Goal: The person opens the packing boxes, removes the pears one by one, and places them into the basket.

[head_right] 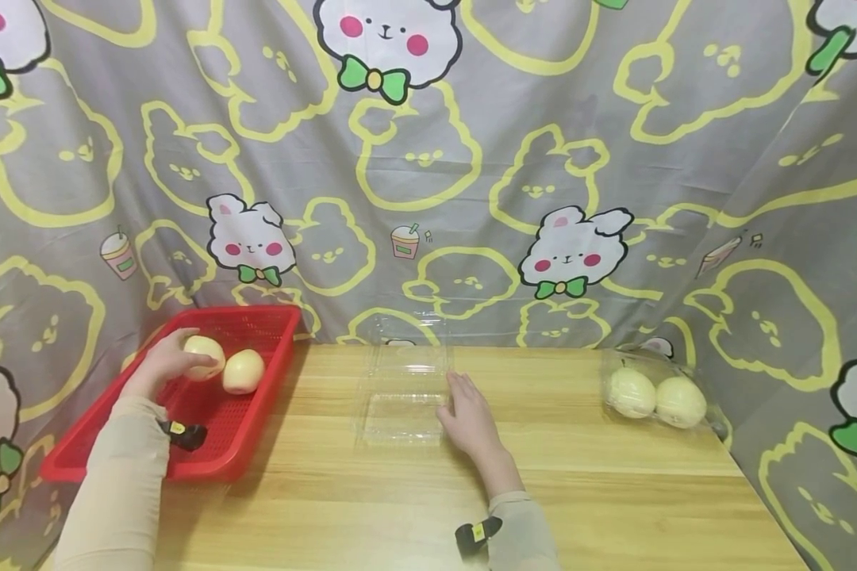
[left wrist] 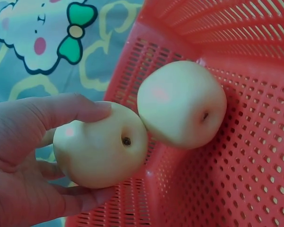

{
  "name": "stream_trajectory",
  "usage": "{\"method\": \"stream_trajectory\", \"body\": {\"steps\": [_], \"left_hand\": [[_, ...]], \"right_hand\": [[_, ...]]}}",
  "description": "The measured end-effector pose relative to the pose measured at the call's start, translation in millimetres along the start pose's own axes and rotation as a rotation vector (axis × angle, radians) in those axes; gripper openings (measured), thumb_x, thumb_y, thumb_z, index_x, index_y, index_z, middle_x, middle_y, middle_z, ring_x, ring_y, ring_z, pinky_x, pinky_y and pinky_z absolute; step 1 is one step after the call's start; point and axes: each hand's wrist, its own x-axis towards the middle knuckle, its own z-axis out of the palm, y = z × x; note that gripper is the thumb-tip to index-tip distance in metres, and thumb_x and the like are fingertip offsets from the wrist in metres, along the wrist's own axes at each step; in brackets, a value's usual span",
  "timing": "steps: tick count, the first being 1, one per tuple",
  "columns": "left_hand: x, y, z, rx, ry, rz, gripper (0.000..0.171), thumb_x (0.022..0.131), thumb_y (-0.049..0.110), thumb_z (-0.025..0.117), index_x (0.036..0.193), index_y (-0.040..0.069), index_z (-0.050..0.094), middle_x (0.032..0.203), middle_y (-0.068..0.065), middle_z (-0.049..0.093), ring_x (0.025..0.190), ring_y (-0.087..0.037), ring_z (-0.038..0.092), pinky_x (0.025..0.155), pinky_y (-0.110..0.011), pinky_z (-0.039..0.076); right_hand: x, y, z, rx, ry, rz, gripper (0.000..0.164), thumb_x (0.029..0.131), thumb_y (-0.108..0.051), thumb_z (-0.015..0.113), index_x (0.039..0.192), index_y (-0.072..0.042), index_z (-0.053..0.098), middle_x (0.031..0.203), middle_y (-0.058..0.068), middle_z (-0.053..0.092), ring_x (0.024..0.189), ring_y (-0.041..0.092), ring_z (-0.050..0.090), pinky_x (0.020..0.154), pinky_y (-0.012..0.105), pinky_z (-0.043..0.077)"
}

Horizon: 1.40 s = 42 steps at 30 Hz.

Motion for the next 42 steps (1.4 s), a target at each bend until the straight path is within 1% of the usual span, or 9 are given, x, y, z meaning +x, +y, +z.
{"method": "stream_trajectory", "body": {"steps": [3, 6, 11, 14, 18, 22, 29, 33, 42], "left_hand": [[1.8, -3.7, 0.8, -0.01, -0.004, -0.008, 0.096, 0.084, 0.028, 0.072, 0.153, -0.002, 0.013, 0.15, -0.036, 0.026, 0.13, -0.052, 0.032, 0.103, -0.07, 0.033], [4.6, -7.4, 1.6, -0.011, -0.006, -0.001, 0.095, 0.084, 0.027, 0.072, 0.153, -0.003, 0.014, 0.151, -0.036, 0.025, 0.131, -0.051, 0.031, 0.104, -0.069, 0.033], [10.0, -11.9, 2.3, 0.028, 0.002, 0.028, 0.094, 0.082, 0.026, 0.073, 0.151, -0.006, 0.018, 0.15, -0.037, 0.024, 0.13, -0.052, 0.029, 0.105, -0.067, 0.032], [12.4, -14.3, 3.4, 0.035, -0.004, 0.037, 0.093, 0.082, 0.026, 0.073, 0.15, -0.007, 0.02, 0.149, -0.038, 0.025, 0.13, -0.052, 0.03, 0.105, -0.067, 0.032], [14.0, -17.8, 5.0, 0.01, -0.031, 0.027, 0.092, 0.083, 0.025, 0.073, 0.151, -0.006, 0.018, 0.15, -0.037, 0.024, 0.131, -0.051, 0.029, 0.105, -0.069, 0.03], [14.3, -19.7, 6.5, 0.008, -0.051, 0.03, 0.091, 0.084, 0.025, 0.072, 0.15, -0.007, 0.019, 0.149, -0.037, 0.025, 0.13, -0.051, 0.03, 0.105, -0.068, 0.03], [13.3, -22.3, 10.4, 0.004, -0.095, 0.039, 0.089, 0.084, 0.021, 0.072, 0.149, -0.009, 0.021, 0.145, -0.037, 0.03, 0.123, -0.049, 0.037, 0.104, -0.064, 0.035], [14.6, -22.7, 13.0, 0.043, -0.106, 0.073, 0.086, 0.083, 0.021, 0.074, 0.147, -0.01, 0.025, 0.141, -0.037, 0.035, 0.119, -0.048, 0.04, 0.103, -0.062, 0.037], [13.4, -21.5, 14.5, 0.103, -0.131, 0.109, 0.083, 0.082, 0.02, 0.073, 0.144, -0.012, 0.029, 0.137, -0.039, 0.038, 0.116, -0.047, 0.042, 0.101, -0.061, 0.038]], "right_hand": [[-0.1, 0.6, 0.7, -0.006, 0.003, -0.002, 0.064, 0.086, -0.016, 0.06, 0.145, 0.002, 0.041, 0.149, 0.021, 0.043, 0.143, 0.04, 0.033, 0.118, 0.052, 0.027], [-0.6, 0.2, 0.9, -0.007, -0.006, 0.007, 0.064, 0.086, -0.016, 0.059, 0.145, 0.001, 0.041, 0.15, 0.021, 0.043, 0.144, 0.039, 0.032, 0.118, 0.052, 0.027], [-0.8, -1.1, -0.1, 0.005, -0.007, 0.009, 0.064, 0.086, -0.014, 0.059, 0.146, 0.001, 0.04, 0.15, 0.021, 0.043, 0.144, 0.04, 0.032, 0.118, 0.053, 0.026], [-1.0, -1.5, -0.7, 0.003, -0.003, 0.007, 0.065, 0.086, -0.014, 0.059, 0.146, 0.001, 0.04, 0.15, 0.021, 0.043, 0.143, 0.04, 0.032, 0.118, 0.053, 0.026], [-1.0, -2.0, -1.0, -0.003, -0.004, 0.008, 0.064, 0.086, -0.015, 0.059, 0.146, 0.001, 0.04, 0.15, 0.021, 0.042, 0.143, 0.04, 0.032, 0.118, 0.052, 0.027], [-0.6, -2.0, -0.6, -0.006, -0.007, 0.01, 0.064, 0.087, -0.015, 0.059, 0.146, 0.002, 0.04, 0.15, 0.021, 0.042, 0.143, 0.04, 0.032, 0.119, 0.052, 0.026], [-0.6, -2.0, -0.8, -0.005, -0.012, 0.01, 0.064, 0.087, -0.015, 0.059, 0.146, 0.001, 0.04, 0.15, 0.021, 0.042, 0.144, 0.039, 0.032, 0.119, 0.052, 0.026], [-0.3, -1.3, -1.0, -0.002, -0.012, 0.012, 0.065, 0.087, -0.015, 0.058, 0.146, 0.001, 0.039, 0.151, 0.02, 0.042, 0.144, 0.039, 0.031, 0.119, 0.052, 0.026], [0.5, 0.0, 0.3, -0.01, -0.01, 0.01, 0.065, 0.086, -0.015, 0.058, 0.146, 0.002, 0.039, 0.15, 0.021, 0.042, 0.144, 0.039, 0.032, 0.119, 0.051, 0.026]]}}
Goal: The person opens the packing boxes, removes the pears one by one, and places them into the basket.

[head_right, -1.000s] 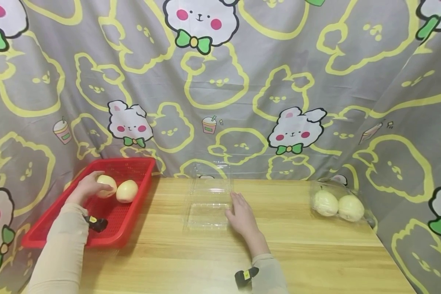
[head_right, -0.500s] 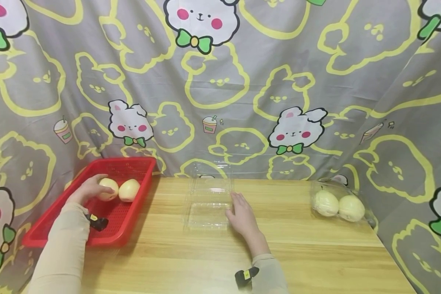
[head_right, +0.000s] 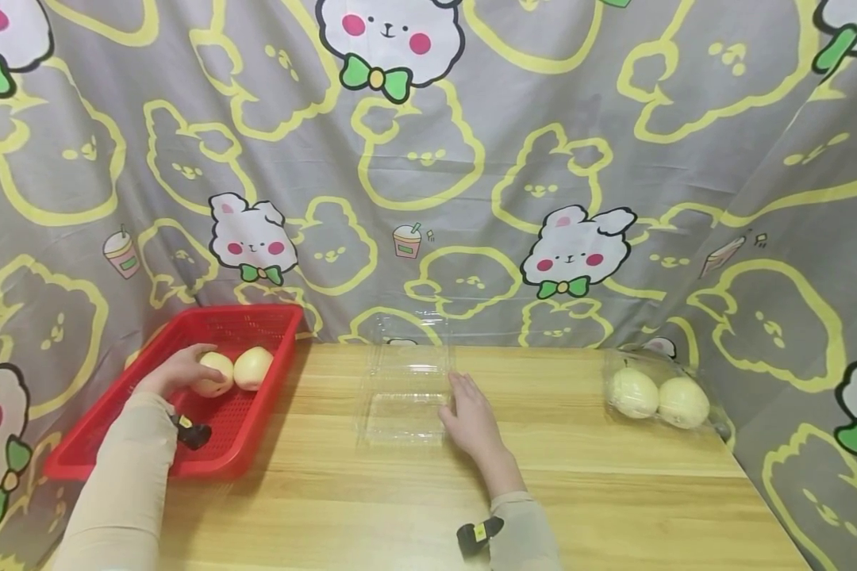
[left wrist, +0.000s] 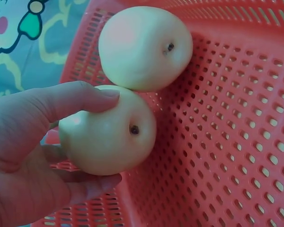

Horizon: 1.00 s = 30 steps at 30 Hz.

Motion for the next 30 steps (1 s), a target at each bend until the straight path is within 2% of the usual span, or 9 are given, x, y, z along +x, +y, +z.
{"method": "stream_trajectory", "body": {"steps": [7, 14, 25, 30], "left_hand": [[1.2, -0.6, 1.3, -0.022, -0.031, -0.035, 0.084, 0.082, 0.019, 0.072, 0.145, -0.012, 0.026, 0.136, -0.038, 0.038, 0.115, -0.046, 0.042, 0.1, -0.059, 0.04], [4.1, -1.4, 5.5, -0.027, -0.022, -0.039, 0.083, 0.082, 0.017, 0.072, 0.145, -0.012, 0.026, 0.135, -0.038, 0.038, 0.114, -0.045, 0.043, 0.097, -0.054, 0.043], [5.6, -4.3, 9.0, -0.123, 0.007, -0.057, 0.085, 0.086, 0.018, 0.071, 0.147, -0.012, 0.02, 0.142, -0.039, 0.03, 0.121, -0.048, 0.037, 0.105, -0.061, 0.036], [7.9, -6.8, 8.4, -0.131, 0.016, -0.067, 0.084, 0.087, 0.019, 0.069, 0.147, -0.012, 0.02, 0.143, -0.039, 0.03, 0.122, -0.049, 0.037, 0.106, -0.063, 0.034]], "right_hand": [[1.0, -0.6, -0.7, 0.004, 0.0, 0.002, 0.066, 0.086, -0.016, 0.058, 0.147, 0.001, 0.039, 0.151, 0.021, 0.042, 0.144, 0.039, 0.032, 0.119, 0.051, 0.025], [0.9, 0.9, -0.5, 0.005, 0.008, -0.004, 0.065, 0.086, -0.015, 0.059, 0.146, 0.001, 0.04, 0.15, 0.021, 0.042, 0.143, 0.041, 0.032, 0.118, 0.054, 0.027], [0.2, 0.5, -1.2, 0.014, -0.01, 0.01, 0.066, 0.087, -0.018, 0.058, 0.147, -0.001, 0.038, 0.152, 0.02, 0.04, 0.145, 0.038, 0.03, 0.12, 0.052, 0.024], [-0.3, 0.5, -0.8, 0.019, -0.009, 0.005, 0.066, 0.086, -0.019, 0.057, 0.147, 0.0, 0.039, 0.151, 0.02, 0.041, 0.144, 0.039, 0.031, 0.119, 0.052, 0.024]]}}
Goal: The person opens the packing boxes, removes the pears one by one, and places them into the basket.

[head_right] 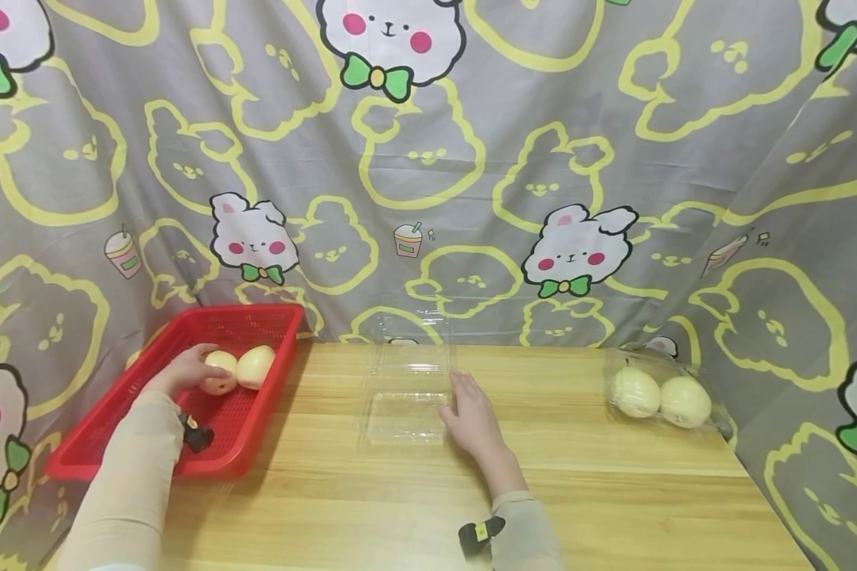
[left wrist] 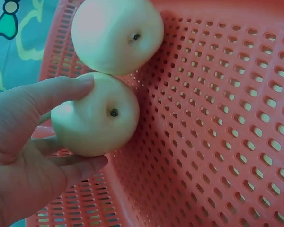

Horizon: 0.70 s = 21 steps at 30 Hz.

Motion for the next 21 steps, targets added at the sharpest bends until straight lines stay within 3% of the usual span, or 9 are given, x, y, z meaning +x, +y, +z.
{"method": "stream_trajectory", "body": {"steps": [7, 15, 21], "left_hand": [[2.3, -2.6, -2.6, -0.012, 0.006, -0.014, 0.082, 0.088, 0.022, 0.068, 0.148, -0.011, 0.021, 0.144, -0.037, 0.031, 0.121, -0.048, 0.038, 0.105, -0.061, 0.036], [0.4, -3.3, -7.2, 0.03, 0.072, 0.036, 0.076, 0.088, 0.019, 0.066, 0.142, -0.017, 0.026, 0.14, -0.042, 0.034, 0.121, -0.052, 0.04, 0.103, -0.059, 0.04], [-1.6, 0.2, -8.4, 0.006, 0.084, 0.01, 0.074, 0.093, 0.021, 0.061, 0.145, -0.015, 0.024, 0.142, -0.041, 0.032, 0.126, -0.053, 0.038, 0.106, -0.06, 0.038]], "right_hand": [[0.6, 0.4, 0.7, 0.01, -0.007, 0.008, 0.066, 0.086, -0.018, 0.057, 0.147, -0.001, 0.039, 0.152, 0.02, 0.041, 0.145, 0.039, 0.03, 0.12, 0.052, 0.024], [-0.4, -0.5, 1.1, 0.002, 0.017, -0.01, 0.066, 0.086, -0.017, 0.059, 0.146, 0.001, 0.04, 0.15, 0.021, 0.042, 0.143, 0.041, 0.032, 0.118, 0.054, 0.026], [0.2, 0.2, 1.9, -0.004, 0.016, -0.004, 0.065, 0.086, -0.016, 0.059, 0.146, 0.0, 0.039, 0.151, 0.021, 0.042, 0.143, 0.04, 0.032, 0.118, 0.054, 0.026]]}}
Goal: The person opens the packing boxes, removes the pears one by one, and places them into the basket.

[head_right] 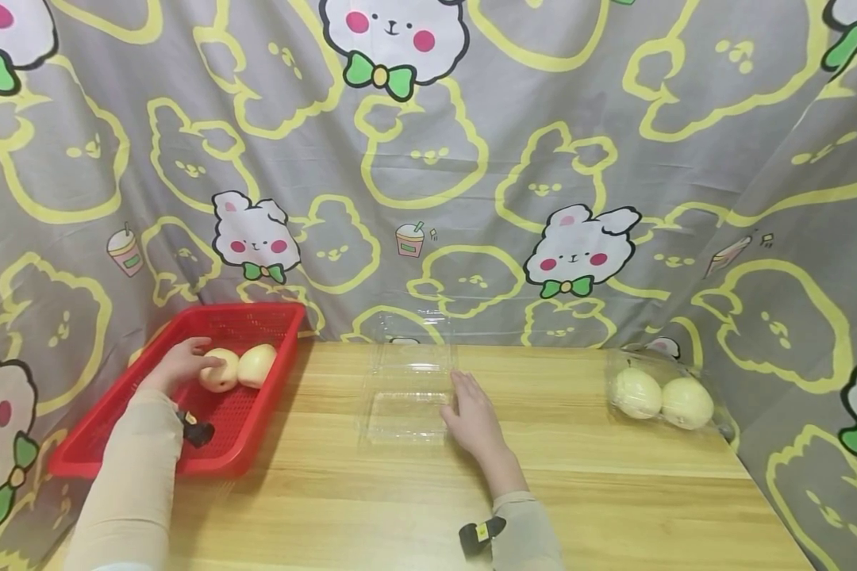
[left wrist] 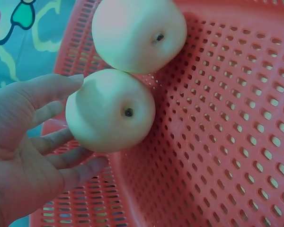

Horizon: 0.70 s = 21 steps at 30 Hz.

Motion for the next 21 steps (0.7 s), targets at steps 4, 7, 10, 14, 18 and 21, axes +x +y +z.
{"method": "stream_trajectory", "body": {"steps": [4, 7, 10, 14, 18, 21], "left_hand": [[-2.0, 1.9, -1.1, 0.026, 0.019, 0.002, 0.069, 0.094, 0.023, 0.059, 0.144, -0.015, 0.028, 0.142, -0.041, 0.034, 0.126, -0.053, 0.039, 0.106, -0.06, 0.039], [-3.6, 4.3, -1.2, 0.046, 0.05, 0.003, 0.065, 0.094, 0.023, 0.058, 0.141, -0.015, 0.032, 0.139, -0.041, 0.038, 0.125, -0.052, 0.043, 0.104, -0.058, 0.041], [-2.4, 4.7, -0.9, 0.066, 0.08, -0.002, 0.062, 0.095, 0.022, 0.056, 0.139, -0.015, 0.035, 0.137, -0.041, 0.042, 0.123, -0.051, 0.046, 0.101, -0.056, 0.044], [-0.6, 3.4, -1.1, 0.076, 0.109, -0.018, 0.059, 0.096, 0.024, 0.053, 0.139, -0.014, 0.037, 0.137, -0.039, 0.043, 0.121, -0.05, 0.047, 0.099, -0.055, 0.045], [-1.8, 5.1, -2.9, 0.082, 0.137, -0.025, 0.058, 0.097, 0.026, 0.051, 0.139, -0.012, 0.04, 0.136, -0.038, 0.045, 0.123, -0.05, 0.046, 0.101, -0.056, 0.043], [-2.3, 6.5, -4.2, 0.067, 0.159, -0.023, 0.058, 0.095, 0.026, 0.051, 0.138, -0.012, 0.041, 0.136, -0.038, 0.046, 0.124, -0.05, 0.045, 0.103, -0.056, 0.04]], "right_hand": [[0.3, -0.9, -0.3, 0.001, -0.014, 0.005, 0.065, 0.087, -0.015, 0.059, 0.147, -0.001, 0.038, 0.151, 0.02, 0.041, 0.144, 0.04, 0.031, 0.119, 0.052, 0.024], [0.3, -1.1, -0.8, -0.001, -0.016, 0.005, 0.065, 0.087, -0.015, 0.059, 0.147, 0.0, 0.038, 0.151, 0.02, 0.041, 0.144, 0.04, 0.031, 0.119, 0.052, 0.024], [-0.3, -0.8, -1.2, -0.002, -0.011, 0.003, 0.065, 0.087, -0.015, 0.059, 0.147, 0.0, 0.039, 0.151, 0.021, 0.041, 0.144, 0.04, 0.032, 0.119, 0.053, 0.025], [-0.1, -0.5, -1.1, 0.0, -0.005, -0.004, 0.065, 0.086, -0.015, 0.06, 0.147, 0.0, 0.039, 0.15, 0.021, 0.042, 0.143, 0.041, 0.033, 0.118, 0.053, 0.026], [0.4, -0.9, -1.1, 0.001, -0.009, -0.003, 0.066, 0.086, -0.016, 0.059, 0.147, -0.001, 0.039, 0.15, 0.021, 0.042, 0.143, 0.04, 0.033, 0.119, 0.053, 0.026], [0.1, -1.2, -1.7, 0.011, -0.015, 0.005, 0.066, 0.087, -0.017, 0.059, 0.147, -0.002, 0.039, 0.151, 0.02, 0.042, 0.144, 0.039, 0.032, 0.119, 0.052, 0.025]]}}
